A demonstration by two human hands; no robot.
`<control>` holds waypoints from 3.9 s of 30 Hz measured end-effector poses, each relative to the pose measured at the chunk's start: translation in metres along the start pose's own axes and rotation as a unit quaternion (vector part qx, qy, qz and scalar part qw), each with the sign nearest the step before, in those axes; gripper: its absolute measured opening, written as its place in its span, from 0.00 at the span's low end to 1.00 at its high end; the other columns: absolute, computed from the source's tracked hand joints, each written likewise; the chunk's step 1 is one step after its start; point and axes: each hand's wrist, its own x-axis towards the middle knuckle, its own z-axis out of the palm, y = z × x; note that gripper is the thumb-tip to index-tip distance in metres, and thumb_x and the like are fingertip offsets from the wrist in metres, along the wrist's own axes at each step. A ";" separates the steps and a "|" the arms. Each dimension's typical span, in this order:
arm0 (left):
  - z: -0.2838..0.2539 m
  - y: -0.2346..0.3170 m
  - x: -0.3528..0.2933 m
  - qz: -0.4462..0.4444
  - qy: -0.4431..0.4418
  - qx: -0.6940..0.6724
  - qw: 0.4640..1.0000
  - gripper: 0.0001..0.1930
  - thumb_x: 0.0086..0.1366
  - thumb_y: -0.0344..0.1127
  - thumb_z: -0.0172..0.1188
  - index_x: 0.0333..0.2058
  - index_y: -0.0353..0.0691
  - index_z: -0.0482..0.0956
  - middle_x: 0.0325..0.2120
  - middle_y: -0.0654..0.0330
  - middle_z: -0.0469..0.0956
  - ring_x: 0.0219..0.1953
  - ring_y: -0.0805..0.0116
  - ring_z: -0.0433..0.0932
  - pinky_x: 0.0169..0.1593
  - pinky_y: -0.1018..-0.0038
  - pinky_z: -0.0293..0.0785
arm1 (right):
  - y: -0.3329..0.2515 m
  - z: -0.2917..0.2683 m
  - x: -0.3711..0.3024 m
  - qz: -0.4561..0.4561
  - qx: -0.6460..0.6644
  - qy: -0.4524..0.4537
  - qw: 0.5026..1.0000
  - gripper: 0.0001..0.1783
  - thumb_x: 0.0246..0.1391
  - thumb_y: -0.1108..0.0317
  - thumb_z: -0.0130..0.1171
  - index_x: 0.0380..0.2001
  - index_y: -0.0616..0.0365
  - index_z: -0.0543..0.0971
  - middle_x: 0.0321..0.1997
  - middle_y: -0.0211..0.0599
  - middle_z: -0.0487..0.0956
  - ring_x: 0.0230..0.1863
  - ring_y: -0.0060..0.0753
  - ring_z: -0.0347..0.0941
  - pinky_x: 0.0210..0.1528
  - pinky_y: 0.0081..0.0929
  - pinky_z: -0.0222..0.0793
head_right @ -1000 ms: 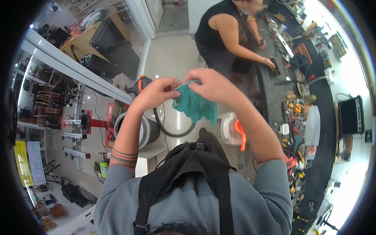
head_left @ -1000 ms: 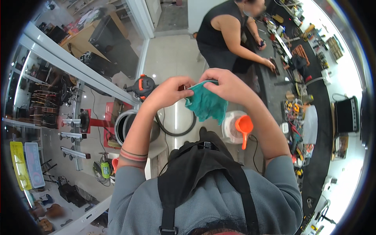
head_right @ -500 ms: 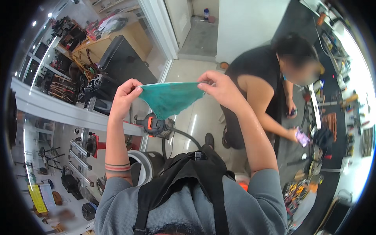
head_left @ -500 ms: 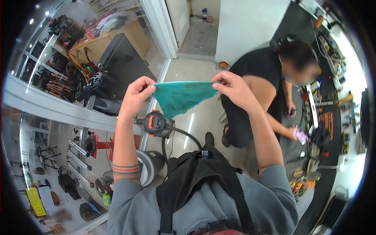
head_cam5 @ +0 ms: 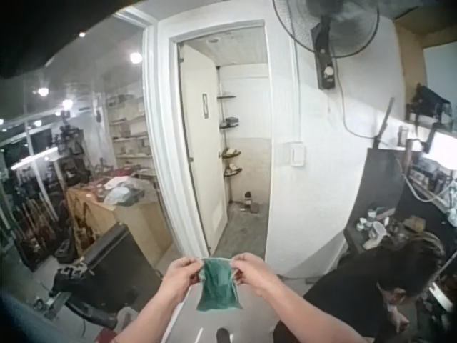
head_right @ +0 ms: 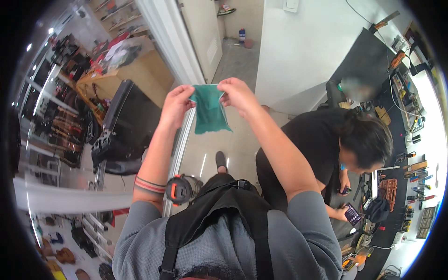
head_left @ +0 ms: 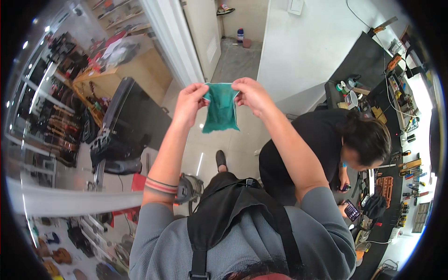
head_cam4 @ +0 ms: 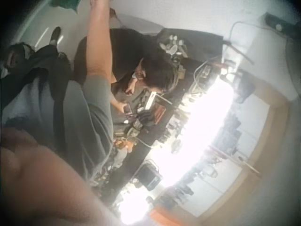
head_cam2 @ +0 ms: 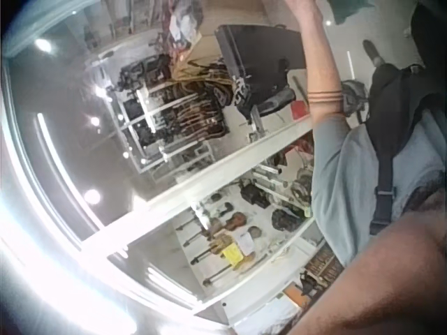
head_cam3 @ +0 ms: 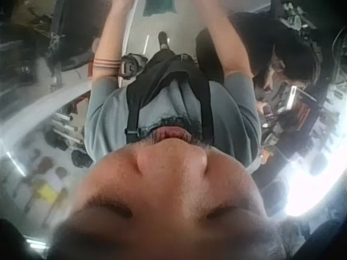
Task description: The person washes a green cloth under a tap in a bathroom, then returns to a workshop to wipe small metal parts with the damp cloth. They handle a small white tool with a black handle, wiping it carefully.
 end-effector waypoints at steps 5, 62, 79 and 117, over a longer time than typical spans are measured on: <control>0.036 -0.006 0.121 0.041 -0.130 0.145 0.980 0.15 0.75 0.39 0.67 0.51 0.34 0.85 0.35 0.64 0.85 0.37 0.76 0.80 0.43 0.75 0.77 | -0.022 -0.006 0.078 -0.007 0.056 -0.022 0.998 0.16 0.74 0.64 0.54 0.55 0.64 0.79 0.47 0.38 0.84 0.46 0.30 0.83 0.46 0.30 0.79; 0.165 0.016 1.009 -0.406 -0.642 -0.021 0.650 0.16 0.83 0.49 0.52 0.45 0.42 0.79 0.21 0.74 0.64 0.22 0.82 0.62 0.24 0.80 0.57 | -0.201 -0.281 0.703 -0.284 -0.463 0.325 0.774 0.15 0.68 0.69 0.63 0.56 0.53 0.80 0.59 0.41 0.79 0.58 0.44 0.76 0.59 0.37 0.74; 0.195 0.004 1.008 -0.059 -0.524 0.162 0.834 0.19 0.81 0.52 0.57 0.46 0.39 0.80 0.21 0.70 0.69 0.22 0.79 0.67 0.26 0.75 0.63 | -0.191 -0.293 0.727 -0.295 -0.370 0.482 0.738 0.21 0.70 0.62 0.63 0.63 0.55 0.75 0.44 0.33 0.76 0.40 0.33 0.74 0.48 0.34 0.74; 0.207 0.014 1.041 0.257 -0.555 0.290 0.736 0.21 0.80 0.55 0.54 0.35 0.44 0.75 0.20 0.62 0.73 0.24 0.61 0.76 0.27 0.66 0.68 | -0.217 -0.309 0.768 -0.138 -0.049 0.377 0.915 0.21 0.79 0.52 0.48 0.35 0.56 0.77 0.30 0.25 0.71 0.36 0.30 0.66 0.41 0.32 0.63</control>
